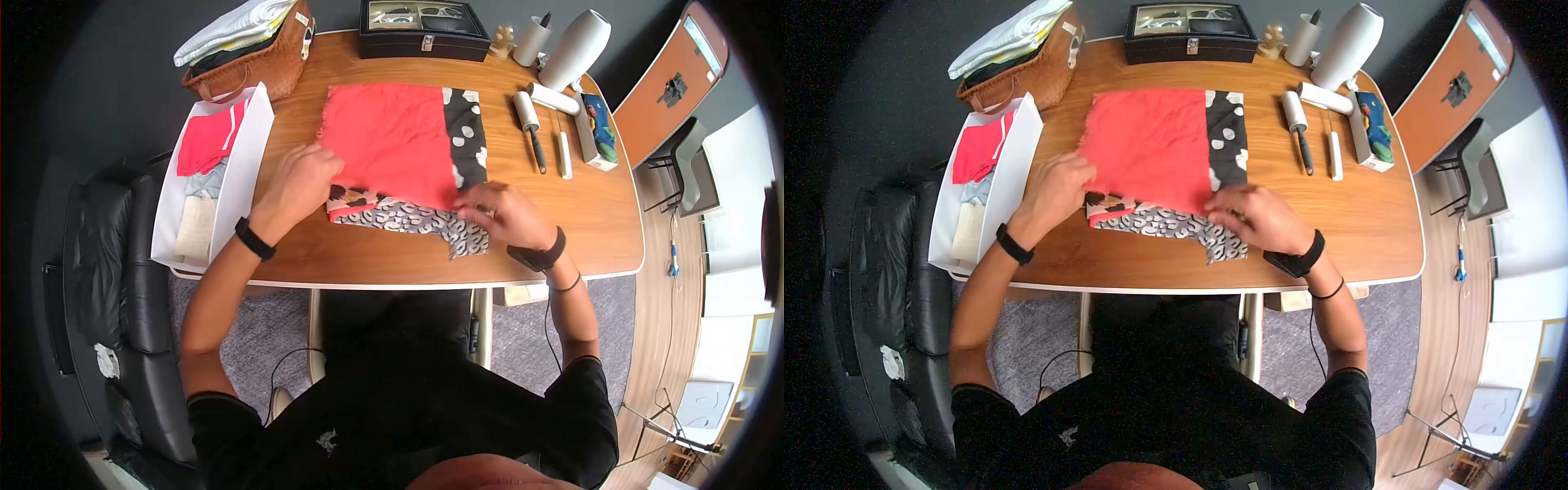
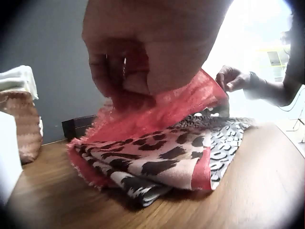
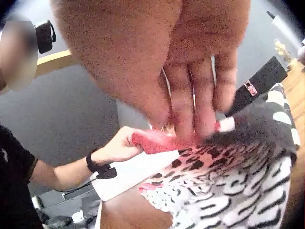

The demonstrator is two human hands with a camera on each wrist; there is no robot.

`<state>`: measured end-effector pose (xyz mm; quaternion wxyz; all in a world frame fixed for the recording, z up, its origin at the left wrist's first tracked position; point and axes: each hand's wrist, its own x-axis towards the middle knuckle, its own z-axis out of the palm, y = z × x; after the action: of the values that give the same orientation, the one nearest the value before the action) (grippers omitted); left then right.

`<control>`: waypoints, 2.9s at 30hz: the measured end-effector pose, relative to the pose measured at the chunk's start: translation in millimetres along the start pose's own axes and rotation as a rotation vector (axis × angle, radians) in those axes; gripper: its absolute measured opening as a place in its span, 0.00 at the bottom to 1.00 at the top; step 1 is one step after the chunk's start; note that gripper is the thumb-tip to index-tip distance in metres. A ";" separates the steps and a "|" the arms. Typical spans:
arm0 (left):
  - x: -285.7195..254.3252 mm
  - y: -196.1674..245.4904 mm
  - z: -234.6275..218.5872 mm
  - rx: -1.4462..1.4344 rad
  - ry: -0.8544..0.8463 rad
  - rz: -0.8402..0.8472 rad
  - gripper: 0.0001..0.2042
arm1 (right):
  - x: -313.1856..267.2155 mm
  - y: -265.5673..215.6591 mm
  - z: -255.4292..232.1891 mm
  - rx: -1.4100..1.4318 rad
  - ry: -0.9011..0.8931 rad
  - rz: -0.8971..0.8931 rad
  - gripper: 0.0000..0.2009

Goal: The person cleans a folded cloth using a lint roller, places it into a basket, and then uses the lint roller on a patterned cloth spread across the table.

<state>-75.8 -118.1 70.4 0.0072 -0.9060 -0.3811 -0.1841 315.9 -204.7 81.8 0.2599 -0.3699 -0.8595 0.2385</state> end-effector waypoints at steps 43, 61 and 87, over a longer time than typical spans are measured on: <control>195.4 44.5 143.5 -0.203 -0.446 0.016 0.28 | -42.8 57.9 37.8 -0.114 0.161 0.719 0.22; 173.2 55.0 128.7 0.017 -0.524 -0.307 0.57 | -62.5 27.4 3.1 -0.287 0.205 0.641 0.23; 89.8 25.4 102.1 0.075 -0.482 -0.622 0.57 | 30.5 143.2 14.8 -0.475 0.544 0.471 0.26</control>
<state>32.9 -58.8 8.9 -0.1057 -0.7637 -0.6345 0.0545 361.9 -97.0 -7.3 0.3232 -0.6551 -0.6827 -0.0194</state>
